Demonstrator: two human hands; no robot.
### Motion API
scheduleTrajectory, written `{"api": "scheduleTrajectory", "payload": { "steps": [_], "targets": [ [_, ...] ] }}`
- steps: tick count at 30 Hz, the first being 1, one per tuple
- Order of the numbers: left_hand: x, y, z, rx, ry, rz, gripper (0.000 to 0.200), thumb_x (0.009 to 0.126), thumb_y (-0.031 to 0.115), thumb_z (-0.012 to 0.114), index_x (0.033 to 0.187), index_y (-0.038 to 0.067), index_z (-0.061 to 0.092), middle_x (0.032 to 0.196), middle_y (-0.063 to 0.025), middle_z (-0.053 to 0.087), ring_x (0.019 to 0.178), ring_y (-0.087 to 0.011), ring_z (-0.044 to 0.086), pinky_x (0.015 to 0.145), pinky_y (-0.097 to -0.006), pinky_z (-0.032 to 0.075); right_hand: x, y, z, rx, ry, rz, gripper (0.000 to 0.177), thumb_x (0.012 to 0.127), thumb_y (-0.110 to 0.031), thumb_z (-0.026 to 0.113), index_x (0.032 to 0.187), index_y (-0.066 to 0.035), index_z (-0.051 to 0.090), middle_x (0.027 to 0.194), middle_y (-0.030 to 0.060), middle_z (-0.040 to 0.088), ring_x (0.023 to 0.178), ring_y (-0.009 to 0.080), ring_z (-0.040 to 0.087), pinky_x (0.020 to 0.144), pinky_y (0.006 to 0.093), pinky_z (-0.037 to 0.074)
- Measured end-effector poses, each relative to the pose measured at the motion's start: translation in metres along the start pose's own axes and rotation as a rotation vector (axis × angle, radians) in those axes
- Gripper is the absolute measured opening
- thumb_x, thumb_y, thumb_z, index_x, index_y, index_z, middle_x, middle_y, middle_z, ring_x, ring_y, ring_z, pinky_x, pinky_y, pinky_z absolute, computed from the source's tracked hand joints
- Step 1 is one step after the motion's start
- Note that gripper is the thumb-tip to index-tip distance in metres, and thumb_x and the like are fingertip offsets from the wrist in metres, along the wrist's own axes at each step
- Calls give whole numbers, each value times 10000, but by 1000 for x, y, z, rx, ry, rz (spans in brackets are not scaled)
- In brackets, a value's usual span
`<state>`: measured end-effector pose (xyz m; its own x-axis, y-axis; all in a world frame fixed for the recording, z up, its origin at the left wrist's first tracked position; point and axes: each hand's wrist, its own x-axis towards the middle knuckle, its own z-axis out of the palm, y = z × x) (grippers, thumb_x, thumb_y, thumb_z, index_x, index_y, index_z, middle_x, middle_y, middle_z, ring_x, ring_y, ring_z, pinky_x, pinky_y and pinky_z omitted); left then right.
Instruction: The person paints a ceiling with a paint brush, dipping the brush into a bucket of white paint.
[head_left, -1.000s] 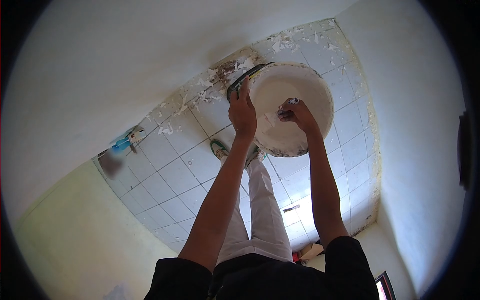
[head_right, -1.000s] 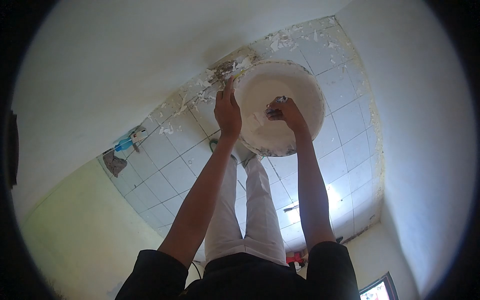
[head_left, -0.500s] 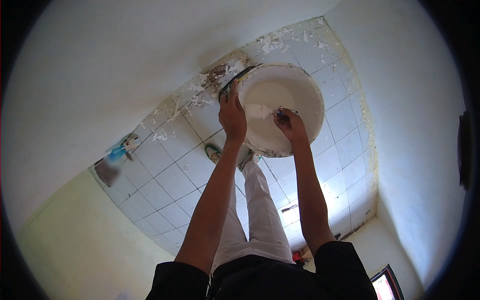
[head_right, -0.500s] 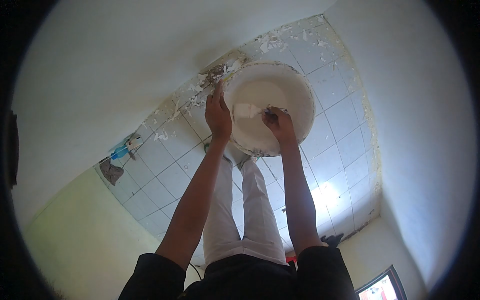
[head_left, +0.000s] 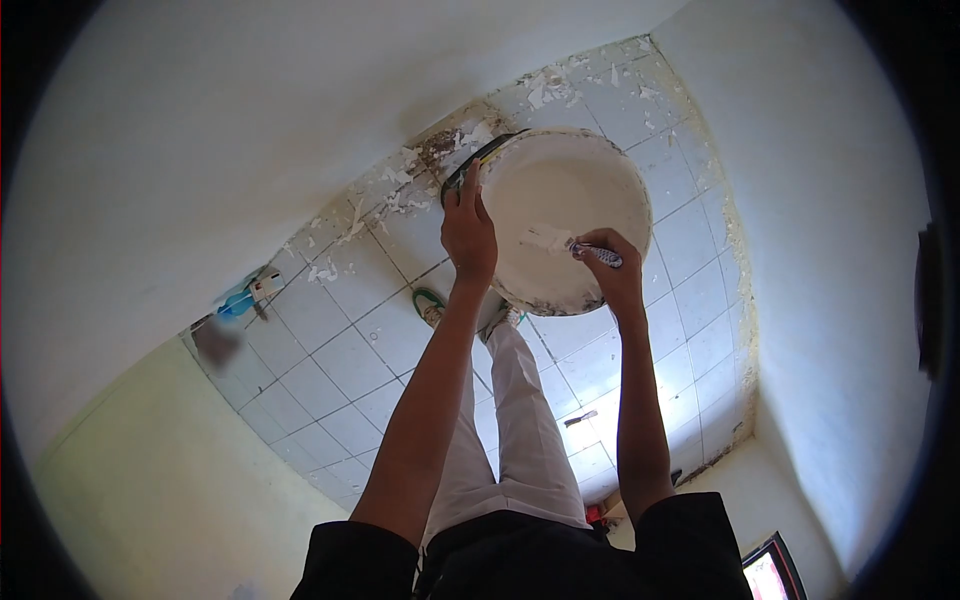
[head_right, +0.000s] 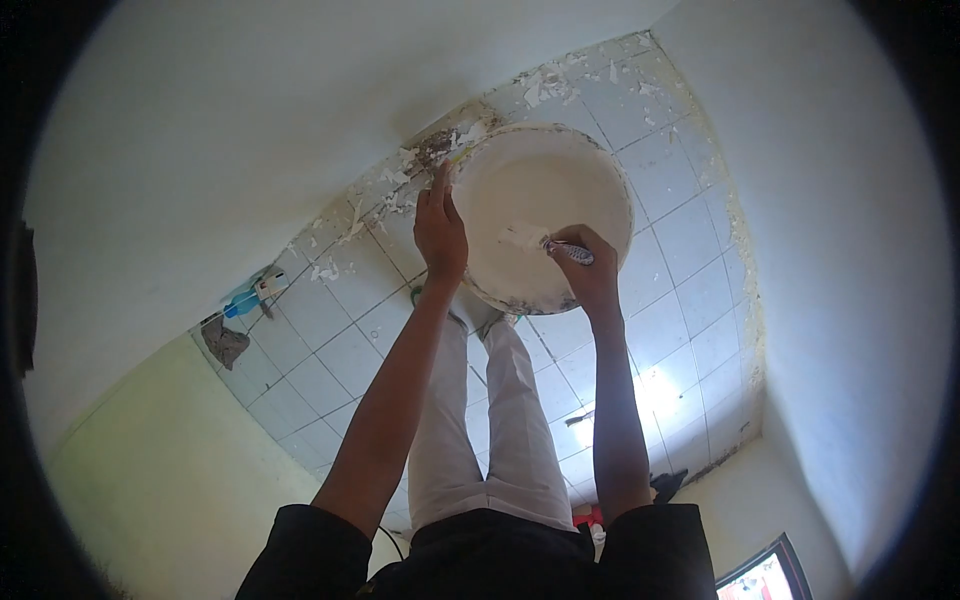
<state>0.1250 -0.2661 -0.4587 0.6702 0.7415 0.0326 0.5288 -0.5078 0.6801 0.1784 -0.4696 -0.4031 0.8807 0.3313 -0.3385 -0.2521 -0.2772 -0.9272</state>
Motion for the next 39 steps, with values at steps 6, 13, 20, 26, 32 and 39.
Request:
{"api": "scheduleTrajectory", "payload": {
  "steps": [6, 13, 20, 26, 32, 39],
  "targets": [
    [0, -2, 2, -3, 10, 7, 409, 996, 180, 512, 1385, 304, 518, 963, -104, 574, 812, -317, 637, 681, -440, 526, 4, -8, 3, -355, -104, -128, 142, 758, 20, 656, 893, 21, 699, 883, 121, 729, 837, 228, 695, 810, 327, 527],
    [0, 0, 0, -15, -1, 5, 413, 993, 171, 514, 1385, 300, 519, 958, -109, 571, 805, -319, 632, 676, -445, 520, 9, 1, 19, -254, -262, -15, 103, 759, -12, 705, 861, 4, 702, 839, 113, 724, 818, 195, 687, 793, 301, 513],
    [0, 5, -4, -14, -28, -26, 405, 994, 150, 501, 1379, 273, 528, 954, -120, 579, 832, -326, 629, 708, -444, 517, 21, 24, 30, -191, -212, 47, 138, 779, -48, 724, 892, -4, 658, 769, 77, 692, 764, 147, 667, 734, 294, 498],
    [0, 7, -4, -9, -52, -56, 411, 989, 113, 494, 1376, 247, 535, 962, -128, 594, 872, -331, 631, 745, -449, 515, 50, 59, 30, 97, -174, 179, 119, 883, -41, 655, 984, 0, 607, 897, 92, 671, 811, 167, 681, 734, 298, 615],
    [1, 6, -4, -14, -44, -53, 421, 982, 99, 503, 1377, 244, 536, 956, -131, 592, 866, -336, 631, 738, -453, 513, 63, 66, 31, 189, -168, 215, 196, 856, -81, 685, 969, 68, 628, 876, 128, 680, 763, 192, 696, 665, 294, 617],
    [0, 7, -4, -20, -44, -48, 408, 988, 111, 498, 1373, 240, 542, 948, -132, 589, 861, -332, 631, 733, -449, 514, 78, 65, 33, 207, -190, 328, 225, 848, -82, 690, 978, 96, 643, 871, 139, 670, 746, 206, 697, 654, 298, 627]
  ]
}}
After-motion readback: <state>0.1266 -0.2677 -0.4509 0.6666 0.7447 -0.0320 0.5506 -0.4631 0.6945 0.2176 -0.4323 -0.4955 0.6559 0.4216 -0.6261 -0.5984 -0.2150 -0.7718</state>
